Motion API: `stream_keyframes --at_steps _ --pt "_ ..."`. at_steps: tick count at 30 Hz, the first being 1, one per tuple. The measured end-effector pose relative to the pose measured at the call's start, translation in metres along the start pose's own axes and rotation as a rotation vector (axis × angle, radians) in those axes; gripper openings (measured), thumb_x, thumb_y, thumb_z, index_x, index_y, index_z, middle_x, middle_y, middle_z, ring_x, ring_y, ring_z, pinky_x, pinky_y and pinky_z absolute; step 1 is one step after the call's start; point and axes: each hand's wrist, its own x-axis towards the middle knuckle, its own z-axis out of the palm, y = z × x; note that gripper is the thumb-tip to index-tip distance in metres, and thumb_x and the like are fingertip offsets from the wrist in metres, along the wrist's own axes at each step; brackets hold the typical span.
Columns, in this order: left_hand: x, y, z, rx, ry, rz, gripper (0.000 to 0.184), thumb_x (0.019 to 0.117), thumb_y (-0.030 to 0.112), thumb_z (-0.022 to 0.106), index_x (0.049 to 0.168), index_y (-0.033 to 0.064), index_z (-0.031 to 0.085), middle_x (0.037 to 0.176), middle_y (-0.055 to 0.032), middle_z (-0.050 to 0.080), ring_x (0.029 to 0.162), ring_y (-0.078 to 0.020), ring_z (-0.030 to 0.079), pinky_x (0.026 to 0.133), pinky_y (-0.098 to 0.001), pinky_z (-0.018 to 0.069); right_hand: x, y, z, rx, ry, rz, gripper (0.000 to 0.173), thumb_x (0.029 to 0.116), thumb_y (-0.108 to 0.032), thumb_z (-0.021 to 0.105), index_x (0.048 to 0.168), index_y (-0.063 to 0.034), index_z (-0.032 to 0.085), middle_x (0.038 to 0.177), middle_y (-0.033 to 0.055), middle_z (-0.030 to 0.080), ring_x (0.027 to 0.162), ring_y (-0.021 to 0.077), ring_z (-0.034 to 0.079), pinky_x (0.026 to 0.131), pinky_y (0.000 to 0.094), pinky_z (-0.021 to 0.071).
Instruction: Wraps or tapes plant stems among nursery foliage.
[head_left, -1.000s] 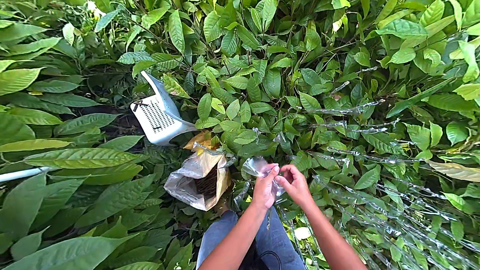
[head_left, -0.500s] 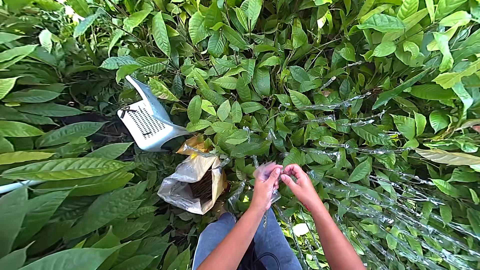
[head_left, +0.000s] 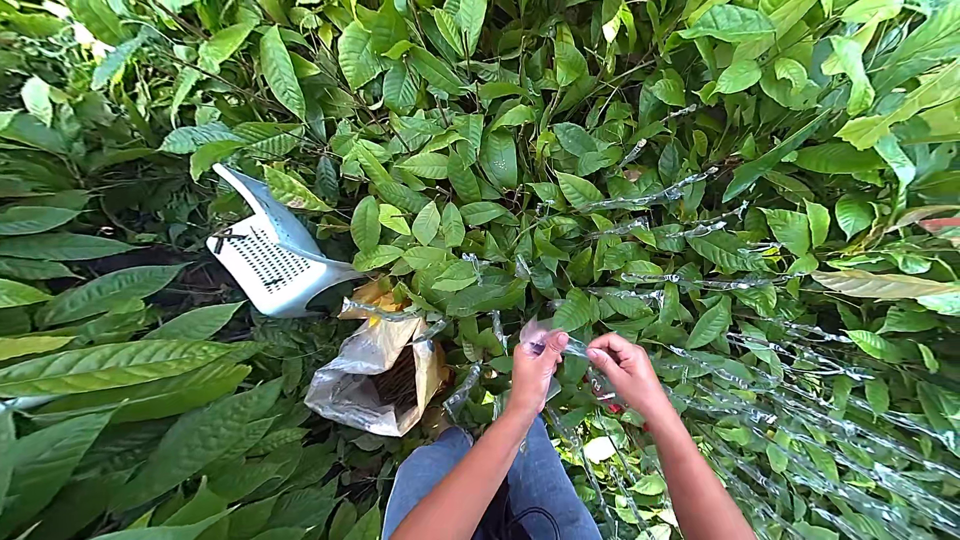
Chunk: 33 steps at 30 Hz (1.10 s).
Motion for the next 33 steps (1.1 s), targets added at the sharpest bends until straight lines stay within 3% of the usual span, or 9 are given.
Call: stream_keyframes --at_steps 2,5,7,17,24,27,30,33 --pt "0.001 0.001 0.001 -0.002 0.000 0.014 0.014 0.0980 0.000 0.057 0.089 0.0063 0.066 0.067 0.0067 0.062 0.050 0.0030 0.048 0.048 -0.0119 0.0417 0.000 -0.006 -0.031 -0.304 0.140 -0.034 0.026 0.1027 -0.020 0.058 0.098 0.0009 0.072 0.085 0.0047 0.069 0.073 0.0027 0.061 0.070 0.0196 0.0513" --pt "0.004 0.001 -0.002 -0.012 -0.002 0.029 0.019 0.0995 0.001 0.055 0.084 0.0085 0.062 0.065 0.0069 0.059 0.049 0.0026 0.047 0.048 -0.0118 0.0411 0.002 -0.014 -0.084 -0.803 0.329 0.054 0.032 0.1052 -0.024 0.054 0.102 0.0012 0.074 0.097 0.0196 0.074 0.084 0.0350 0.073 0.072 0.0540 0.0562" --pt "0.005 0.001 -0.003 -0.021 -0.013 0.018 0.019 0.1003 0.002 0.054 0.084 0.0085 0.062 0.066 0.0066 0.059 0.049 0.0026 0.047 0.047 -0.0116 0.0408 0.006 -0.019 -0.105 -0.968 0.373 0.143 0.032 0.1059 -0.023 0.054 0.103 0.0019 0.074 0.099 0.0240 0.073 0.086 0.0448 0.072 0.069 0.0633 0.0530" --pt "-0.001 -0.005 -0.009 -0.019 -0.012 -0.039 0.019 0.1019 0.002 0.053 0.086 0.0071 0.060 0.067 0.0053 0.058 0.050 0.0021 0.047 0.048 -0.0113 0.0410 0.048 -0.031 -0.122 -1.017 0.249 0.442 0.030 0.1068 -0.025 0.056 0.107 0.0008 0.073 0.106 0.0266 0.072 0.098 0.0499 0.068 0.079 0.0687 0.0496" --pt "-0.006 0.003 -0.017 0.025 -0.127 -0.037 0.037 0.1108 0.014 0.030 0.098 0.0035 0.063 0.069 0.0079 0.056 0.053 0.0022 0.048 0.051 -0.0121 0.0426 0.102 -0.027 -0.111 -1.107 0.056 0.644 0.037 0.1052 -0.035 0.058 0.108 -0.0007 0.073 0.104 0.0289 0.071 0.101 0.0504 0.067 0.080 0.0690 0.0504" --pt "-0.006 0.006 -0.019 0.026 -0.150 -0.032 0.036 0.1106 0.014 0.030 0.099 0.0035 0.063 0.070 0.0077 0.056 0.053 0.0019 0.048 0.051 -0.0123 0.0428 0.122 -0.033 -0.096 -1.224 -0.079 0.743 0.029 0.1017 -0.024 0.061 0.103 0.0031 0.071 0.108 0.0296 0.070 0.104 0.0508 0.067 0.079 0.0694 0.0501" --pt "-0.005 0.006 -0.021 0.025 -0.171 -0.025 0.037 0.1110 0.015 0.029 0.100 0.0036 0.063 0.071 0.0075 0.057 0.054 0.0021 0.048 0.051 -0.0122 0.0430 0.146 -0.027 -0.083 -1.333 -0.263 0.839 0.024 0.0995 -0.013 0.058 0.112 0.0036 0.070 0.122 0.0276 0.067 0.115 0.0478 0.064 0.085 0.0672 0.0499" --pt "-0.005 0.006 -0.023 0.028 -0.220 -0.013 0.049 0.1116 0.023 0.017 0.106 0.0043 0.061 0.074 0.0079 0.058 0.056 0.0016 0.048 0.052 -0.0133 0.0428 0.159 -0.009 -0.069 -1.345 -0.319 0.851 0.025 0.1005 -0.008 0.054 0.116 0.0079 0.067 0.127 0.0290 0.065 0.120 0.0476 0.062 0.090 0.0661 0.0491"
